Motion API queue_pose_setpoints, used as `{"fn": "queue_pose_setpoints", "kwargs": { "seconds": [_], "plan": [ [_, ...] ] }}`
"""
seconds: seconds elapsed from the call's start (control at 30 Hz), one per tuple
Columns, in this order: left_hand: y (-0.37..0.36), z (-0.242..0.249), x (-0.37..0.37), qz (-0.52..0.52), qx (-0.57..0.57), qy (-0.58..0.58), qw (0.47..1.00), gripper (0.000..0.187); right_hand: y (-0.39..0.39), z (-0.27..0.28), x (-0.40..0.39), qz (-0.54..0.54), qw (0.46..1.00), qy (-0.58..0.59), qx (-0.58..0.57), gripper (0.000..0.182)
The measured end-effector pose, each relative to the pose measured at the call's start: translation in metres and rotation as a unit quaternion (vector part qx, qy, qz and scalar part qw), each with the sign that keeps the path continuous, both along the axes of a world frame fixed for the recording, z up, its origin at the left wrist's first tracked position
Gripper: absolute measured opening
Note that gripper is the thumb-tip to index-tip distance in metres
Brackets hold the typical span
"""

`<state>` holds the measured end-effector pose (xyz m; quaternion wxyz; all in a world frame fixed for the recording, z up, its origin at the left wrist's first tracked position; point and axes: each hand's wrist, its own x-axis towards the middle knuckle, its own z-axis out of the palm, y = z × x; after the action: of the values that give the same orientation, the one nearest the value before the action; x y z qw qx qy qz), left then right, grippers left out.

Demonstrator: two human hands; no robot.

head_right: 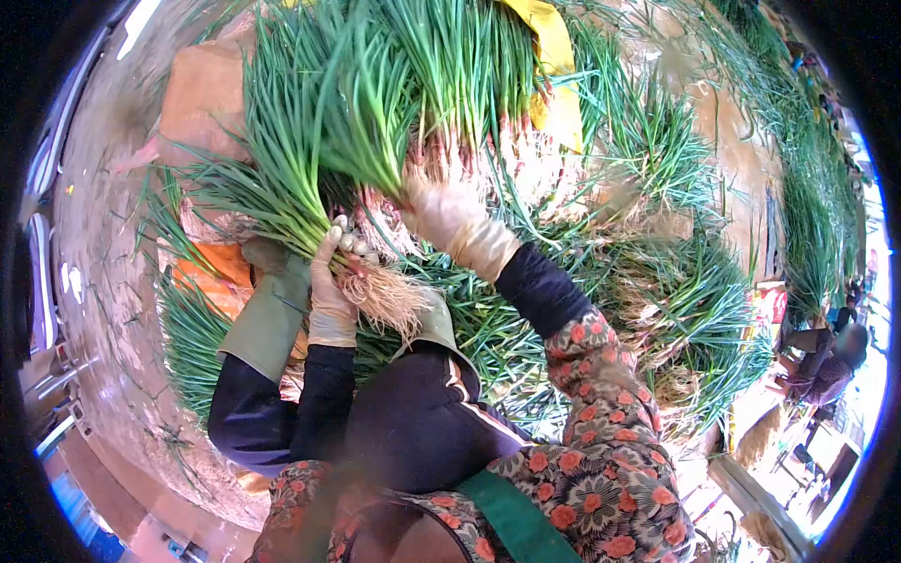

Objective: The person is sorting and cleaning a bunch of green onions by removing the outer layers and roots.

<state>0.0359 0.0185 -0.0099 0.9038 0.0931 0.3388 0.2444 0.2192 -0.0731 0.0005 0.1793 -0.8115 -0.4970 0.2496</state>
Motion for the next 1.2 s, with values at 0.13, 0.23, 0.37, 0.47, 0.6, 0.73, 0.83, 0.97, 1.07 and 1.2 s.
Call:
{"fn": "queue_pose_setpoints", "kwargs": {
  "seconds": [0.13, 0.23, 0.37, 0.47, 0.6, 0.73, 0.83, 0.97, 1.07, 1.2],
  "plan": [
    [0.000, -0.004, -0.011, -0.019, 0.029, 0.085, 0.996, 0.020, -0.031, -0.048, 0.003, -0.037, 0.976, 0.207, -0.058, 0.052],
    [-0.008, 0.001, -0.016, -0.038, 0.040, 0.170, 0.984, 0.028, -0.046, -0.068, -0.011, -0.124, 0.896, 0.421, 0.065, 0.042],
    [-0.023, -0.002, -0.018, -0.201, 0.027, 0.098, 0.974, 0.027, -0.045, -0.013, -0.069, -0.062, 0.956, 0.256, 0.132, 0.026],
    [-0.030, 0.006, -0.014, -0.121, 0.058, 0.169, 0.977, 0.015, -0.046, -0.020, -0.068, 0.053, 0.986, 0.134, 0.087, 0.032],
    [-0.026, -0.010, -0.025, -0.136, 0.062, 0.145, 0.978, 0.015, -0.039, -0.068, -0.037, -0.085, 0.904, 0.395, 0.140, 0.039],
    [-0.031, 0.001, -0.023, -0.175, 0.047, 0.147, 0.972, 0.017, 0.008, -0.057, -0.048, -0.197, 0.749, 0.630, 0.061, 0.028],
    [-0.023, -0.007, -0.034, -0.156, 0.013, 0.113, 0.981, 0.017, -0.002, -0.064, -0.048, -0.223, 0.755, 0.604, 0.123, 0.022],
    [-0.021, -0.018, -0.036, -0.167, 0.029, 0.125, 0.978, 0.017, -0.027, -0.082, -0.035, -0.242, 0.797, 0.545, 0.098, 0.028],
    [-0.029, -0.006, -0.029, -0.202, 0.011, 0.135, 0.970, 0.017, -0.009, -0.039, -0.043, -0.239, 0.801, 0.537, 0.114, 0.034],
    [-0.029, 0.007, -0.030, -0.132, 0.014, 0.178, 0.975, 0.017, 0.013, -0.094, -0.066, -0.149, 0.852, 0.492, 0.098, 0.025]
  ]
}}
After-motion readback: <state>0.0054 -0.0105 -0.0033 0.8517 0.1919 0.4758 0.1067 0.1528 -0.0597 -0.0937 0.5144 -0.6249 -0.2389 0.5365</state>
